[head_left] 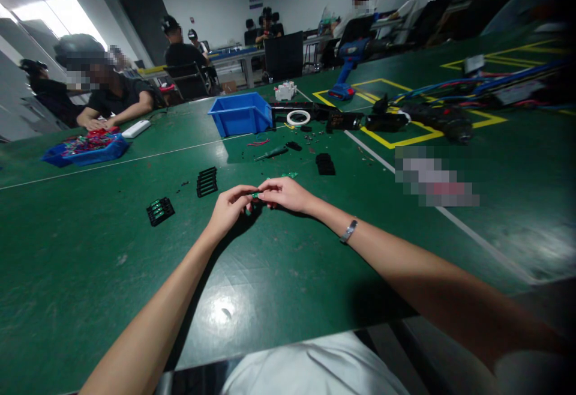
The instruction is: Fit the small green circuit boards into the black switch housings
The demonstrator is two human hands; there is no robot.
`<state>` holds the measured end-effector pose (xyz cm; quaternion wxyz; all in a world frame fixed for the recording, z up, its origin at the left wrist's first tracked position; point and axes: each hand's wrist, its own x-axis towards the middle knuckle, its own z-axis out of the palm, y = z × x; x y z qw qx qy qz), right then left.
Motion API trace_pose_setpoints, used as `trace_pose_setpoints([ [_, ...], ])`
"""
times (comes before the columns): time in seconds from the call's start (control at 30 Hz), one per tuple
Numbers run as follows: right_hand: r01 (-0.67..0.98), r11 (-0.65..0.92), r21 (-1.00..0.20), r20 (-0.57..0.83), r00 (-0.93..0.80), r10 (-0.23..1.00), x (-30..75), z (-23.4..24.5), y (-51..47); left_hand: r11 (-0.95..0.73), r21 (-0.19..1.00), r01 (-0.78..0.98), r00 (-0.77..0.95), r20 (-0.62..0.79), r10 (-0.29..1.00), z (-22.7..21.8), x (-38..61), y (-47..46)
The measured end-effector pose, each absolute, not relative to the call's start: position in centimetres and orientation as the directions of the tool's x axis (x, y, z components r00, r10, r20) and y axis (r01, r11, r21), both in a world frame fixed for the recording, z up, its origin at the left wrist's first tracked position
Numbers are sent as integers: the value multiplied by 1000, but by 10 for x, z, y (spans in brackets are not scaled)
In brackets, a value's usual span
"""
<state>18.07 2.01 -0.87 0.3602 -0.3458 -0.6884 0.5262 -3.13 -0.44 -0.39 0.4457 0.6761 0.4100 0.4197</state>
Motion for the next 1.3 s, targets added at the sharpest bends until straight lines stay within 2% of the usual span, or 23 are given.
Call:
trace_pose_setpoints([
  [0.2, 68, 200, -978, 145, -471, 870, 179, -9, 20, -281, 939, 200, 314, 210, 926, -1, -30, -6],
  [0.37, 50, 184, -982, 152, -375, 914, 175, -14, 23, -340, 902, 264, 285, 264, 922, -6, -26, -6],
  [0.57, 83, 240, -967, 206, -297, 932, 171, -19, 21, -469, 760, 450, 230, 409, 883, -13, -23, -11],
  [0.83, 124, 268, -955, 219, -309, 925, 167, -22, 19, -599, 550, 582, 320, 523, 790, -12, -23, -14],
  [1.07, 146, 250, -957, 200, -292, 935, 166, -18, 18, -638, 471, 610, 372, 541, 755, -12, -26, -12],
  [1.3, 194, 247, -949, 196, -251, 948, 166, -16, 15, -643, 447, 621, 391, 534, 749, -12, -25, -13],
])
